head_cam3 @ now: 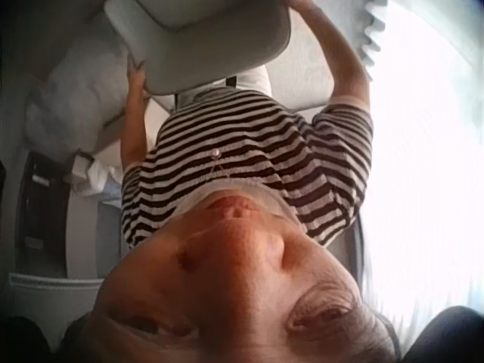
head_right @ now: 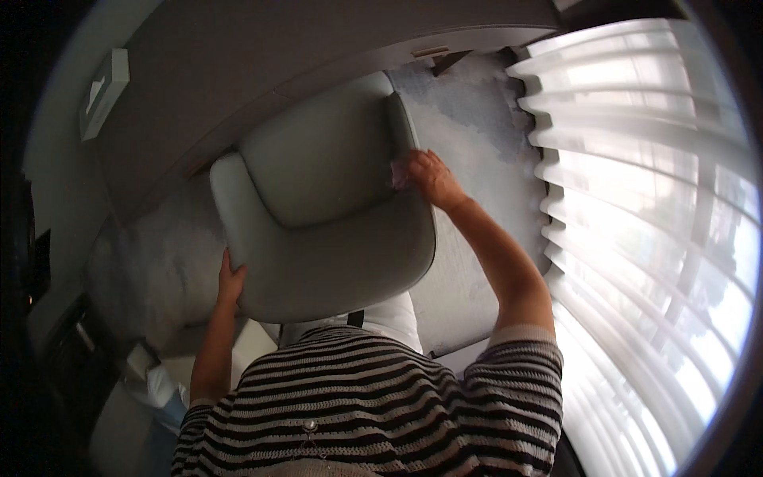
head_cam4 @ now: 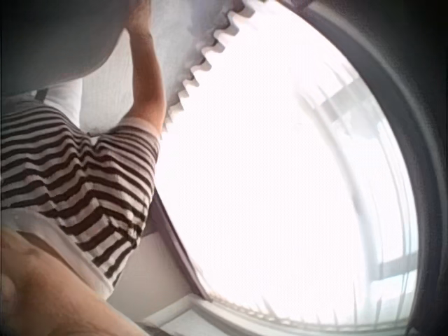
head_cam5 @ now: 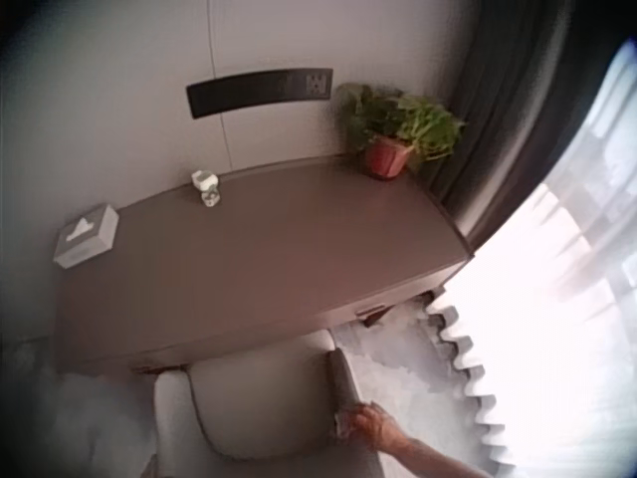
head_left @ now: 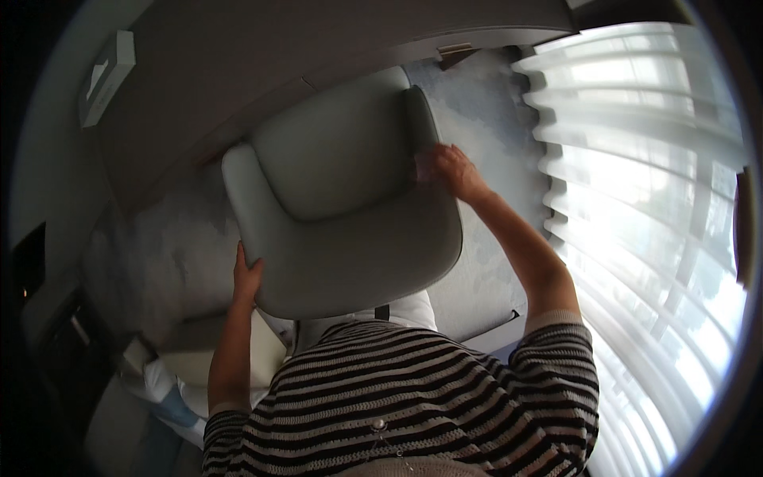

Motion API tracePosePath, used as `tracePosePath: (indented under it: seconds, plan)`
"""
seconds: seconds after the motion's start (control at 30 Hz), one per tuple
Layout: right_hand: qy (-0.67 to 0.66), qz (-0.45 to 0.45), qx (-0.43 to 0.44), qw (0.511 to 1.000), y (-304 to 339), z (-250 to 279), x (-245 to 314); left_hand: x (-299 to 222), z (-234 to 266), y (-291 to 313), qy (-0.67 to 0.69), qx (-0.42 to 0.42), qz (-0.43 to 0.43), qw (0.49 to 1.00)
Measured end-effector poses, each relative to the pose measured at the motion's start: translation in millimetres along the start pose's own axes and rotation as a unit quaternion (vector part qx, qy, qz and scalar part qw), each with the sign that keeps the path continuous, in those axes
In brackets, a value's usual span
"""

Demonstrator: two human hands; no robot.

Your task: The person wipes a white wall and a grey desk with a purple cloth. They also clean the seat and backrest of a grey chair. The person moves around the room to reach different surfaces, including the area behind a potted plant.

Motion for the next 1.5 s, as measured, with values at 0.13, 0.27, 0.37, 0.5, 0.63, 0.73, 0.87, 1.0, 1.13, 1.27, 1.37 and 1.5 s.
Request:
tracePosePath:
  seconds: [0.13, 0.27, 0.37, 0.5, 0.63, 0.73, 0.87, 1.0, 1.13, 1.27, 1.37, 1.5]
  plan:
    - [-0.169, 0.006, -0.09, 0.981, -60, -37, -70, 16, 2, 0, -0.057, -0.042, -0.029, 0.997]
    - [-0.292, -0.379, -0.216, 0.851, -75, -78, -116, 31, 12, -5, 0.028, -0.004, -0.029, 0.999]
    - [-0.291, -0.349, -0.217, 0.864, -48, -105, -113, 36, 18, -3, -0.038, -0.02, -0.032, 0.999]
    - [-0.381, -0.553, -0.099, 0.735, 68, -130, -45, 38, 19, -1, -0.028, -0.029, -0.048, 0.998]
    - [-0.417, -0.615, -0.164, 0.648, 131, -103, 5, 36, 19, 0, 0.016, -0.007, -0.003, 1.0]
    - [-0.323, -0.529, -0.369, 0.693, 74, -41, -16, 32, 16, -10, -0.004, -0.008, -0.039, 0.999]
    - [-0.248, -0.316, -0.286, 0.87, -55, -16, -31, 27, 7, -33, -0.011, 0.001, -0.059, 0.998]
    - [-0.088, -0.209, -0.076, 0.971, -139, -107, -35, -2, 2, -67, -0.006, 0.0, -0.034, 0.999]
    - [-0.296, -0.271, -0.295, 0.867, -170, -174, -99, -24, -4, -84, 0.017, -0.008, 0.009, 1.0]
    - [0.207, -0.231, -0.333, 0.89, -190, -236, -120, -19, -8, -88, 0.001, -0.031, -0.033, 0.999]
    - [-0.117, -0.281, -0.26, 0.916, -232, -313, -75, -14, -7, -87, 0.013, -0.025, -0.019, 0.999]
    - [0.05, -0.207, 0.023, 0.977, -310, -390, 22, -18, -3, -82, -0.004, -0.016, 0.004, 1.0]
Point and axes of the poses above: each hand's wrist, its own y-axis away from the middle knuckle, its own z-axis out of the back of the hand, x = y × z, the point moved 1 cm from there along -y, towards the middle knuckle, and after that the axes turned 2 degrees about -y, right-handed, at the moved point
